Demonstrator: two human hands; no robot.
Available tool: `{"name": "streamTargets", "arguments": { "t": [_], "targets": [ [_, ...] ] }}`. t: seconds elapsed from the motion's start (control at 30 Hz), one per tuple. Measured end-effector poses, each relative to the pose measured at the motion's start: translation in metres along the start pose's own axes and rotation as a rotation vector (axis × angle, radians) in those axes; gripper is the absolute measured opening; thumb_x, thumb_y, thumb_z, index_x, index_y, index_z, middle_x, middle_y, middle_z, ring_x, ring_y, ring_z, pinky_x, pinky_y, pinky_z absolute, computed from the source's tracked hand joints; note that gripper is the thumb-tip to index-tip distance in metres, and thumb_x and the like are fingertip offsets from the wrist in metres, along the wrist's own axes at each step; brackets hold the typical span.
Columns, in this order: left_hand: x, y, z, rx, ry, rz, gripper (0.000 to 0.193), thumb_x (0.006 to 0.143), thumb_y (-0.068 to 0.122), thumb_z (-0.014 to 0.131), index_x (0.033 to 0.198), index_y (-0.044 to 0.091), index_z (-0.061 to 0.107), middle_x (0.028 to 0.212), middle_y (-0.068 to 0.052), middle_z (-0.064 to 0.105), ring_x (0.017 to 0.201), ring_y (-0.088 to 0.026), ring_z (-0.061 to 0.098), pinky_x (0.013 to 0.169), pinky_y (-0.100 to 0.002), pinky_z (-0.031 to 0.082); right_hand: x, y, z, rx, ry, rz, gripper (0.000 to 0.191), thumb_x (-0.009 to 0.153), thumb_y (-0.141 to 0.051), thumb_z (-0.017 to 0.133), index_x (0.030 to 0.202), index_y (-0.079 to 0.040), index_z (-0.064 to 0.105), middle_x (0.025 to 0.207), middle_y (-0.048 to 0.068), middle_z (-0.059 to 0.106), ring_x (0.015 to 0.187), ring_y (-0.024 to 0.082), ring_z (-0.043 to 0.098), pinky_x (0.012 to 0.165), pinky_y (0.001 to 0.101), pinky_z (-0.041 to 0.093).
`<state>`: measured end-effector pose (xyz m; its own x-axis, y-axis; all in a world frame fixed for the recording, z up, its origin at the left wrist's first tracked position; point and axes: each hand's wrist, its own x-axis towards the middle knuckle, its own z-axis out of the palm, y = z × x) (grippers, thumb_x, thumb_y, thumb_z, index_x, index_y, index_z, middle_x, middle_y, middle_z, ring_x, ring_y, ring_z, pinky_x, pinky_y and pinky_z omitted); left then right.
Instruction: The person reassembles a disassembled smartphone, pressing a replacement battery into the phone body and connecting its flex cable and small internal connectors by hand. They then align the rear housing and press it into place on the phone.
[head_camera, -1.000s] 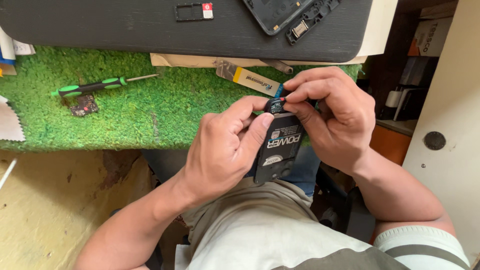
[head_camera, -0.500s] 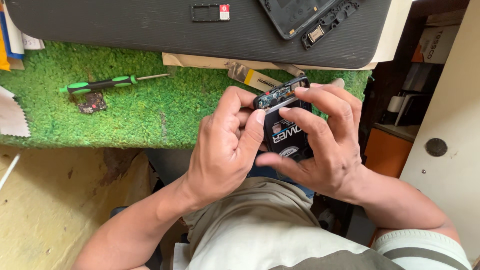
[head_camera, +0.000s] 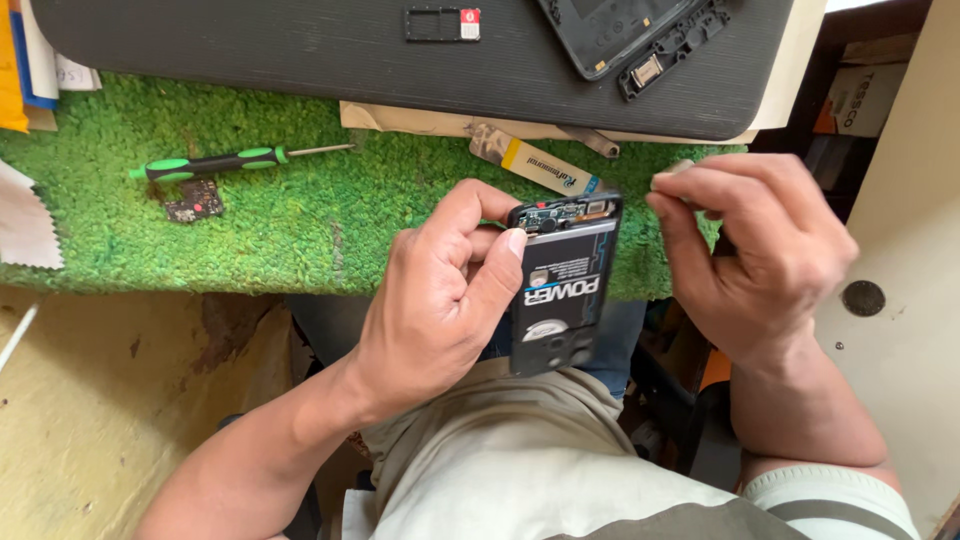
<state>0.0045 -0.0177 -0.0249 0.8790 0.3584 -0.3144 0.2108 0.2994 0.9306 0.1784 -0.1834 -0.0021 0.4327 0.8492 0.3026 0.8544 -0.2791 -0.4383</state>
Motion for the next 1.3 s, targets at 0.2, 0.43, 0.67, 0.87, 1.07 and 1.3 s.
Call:
{"name": "streamTargets", "arguments": {
  "t": [0.2, 0.43, 0.67, 0.87, 1.07, 1.3],
  "targets": [
    [0.002, 0.007, -0.003, 0.097, -0.009, 0.009, 0.019, 0.106, 0.013, 0.055, 0.115, -0.003, 0.059, 0.085, -0.006, 0.079, 0.076, 0.000, 0.066, 0.063, -0.022, 0.056, 0.005, -0.006, 0.002, 0.011, 0.018, -0.039, 0.014, 0.100, 0.010, 0.082, 0.107, 0.002, 0.072, 0.101, 0.014, 0.070, 0.088, 0.024, 0.070, 0.074, 0.0293, 0.056],
    [0.004, 0.011, 0.001, 0.115, -0.010, -0.032, 0.022, 0.104, 0.012, 0.058, 0.118, -0.001, 0.068, 0.084, -0.007, 0.079, 0.075, -0.001, 0.065, 0.063, -0.023, 0.056, 0.008, -0.013, 0.004, 0.041, -0.040, -0.031, 0.018, 0.090, 0.012, 0.079, 0.104, 0.002, 0.073, 0.097, 0.015, 0.069, 0.084, 0.026, 0.069, 0.074, 0.0330, 0.056],
    [0.005, 0.011, 0.001, 0.172, -0.002, 0.005, 0.024, 0.103, 0.011, 0.058, 0.122, 0.002, 0.069, 0.085, -0.007, 0.079, 0.077, -0.002, 0.070, 0.067, -0.025, 0.059, 0.013, -0.013, 0.004, 0.110, -0.057, -0.094, 0.023, 0.085, 0.005, 0.086, 0.104, -0.001, 0.075, 0.094, 0.011, 0.068, 0.080, 0.024, 0.064, 0.069, 0.0338, 0.051],
    [0.004, 0.010, 0.001, 0.208, -0.001, 0.051, 0.022, 0.103, 0.010, 0.059, 0.122, 0.002, 0.068, 0.085, -0.010, 0.077, 0.076, -0.003, 0.071, 0.065, -0.025, 0.057, 0.006, -0.014, 0.016, 0.241, -0.133, -0.108, 0.027, 0.080, -0.004, 0.092, 0.103, -0.009, 0.078, 0.098, 0.004, 0.067, 0.085, 0.022, 0.057, 0.072, 0.0336, 0.046],
    [0.003, 0.007, 0.001, 0.259, 0.012, 0.027, 0.021, 0.102, 0.011, 0.061, 0.120, 0.003, 0.068, 0.072, -0.011, 0.070, 0.060, -0.006, 0.065, 0.055, -0.027, 0.050, 0.003, -0.012, 0.024, 0.274, -0.086, -0.139, 0.029, 0.084, -0.003, 0.093, 0.107, -0.010, 0.078, 0.099, 0.003, 0.066, 0.089, 0.020, 0.059, 0.074, 0.0315, 0.046],
    [0.003, 0.008, -0.001, 0.236, 0.005, 0.102, 0.020, 0.104, 0.012, 0.061, 0.121, 0.003, 0.067, 0.075, -0.009, 0.070, 0.057, -0.008, 0.064, 0.053, -0.027, 0.048, 0.014, -0.018, 0.022, 0.286, -0.089, -0.072, 0.028, 0.078, 0.000, 0.090, 0.102, -0.002, 0.075, 0.091, 0.009, 0.064, 0.077, 0.021, 0.058, 0.066, 0.0335, 0.047]
  ]
}}
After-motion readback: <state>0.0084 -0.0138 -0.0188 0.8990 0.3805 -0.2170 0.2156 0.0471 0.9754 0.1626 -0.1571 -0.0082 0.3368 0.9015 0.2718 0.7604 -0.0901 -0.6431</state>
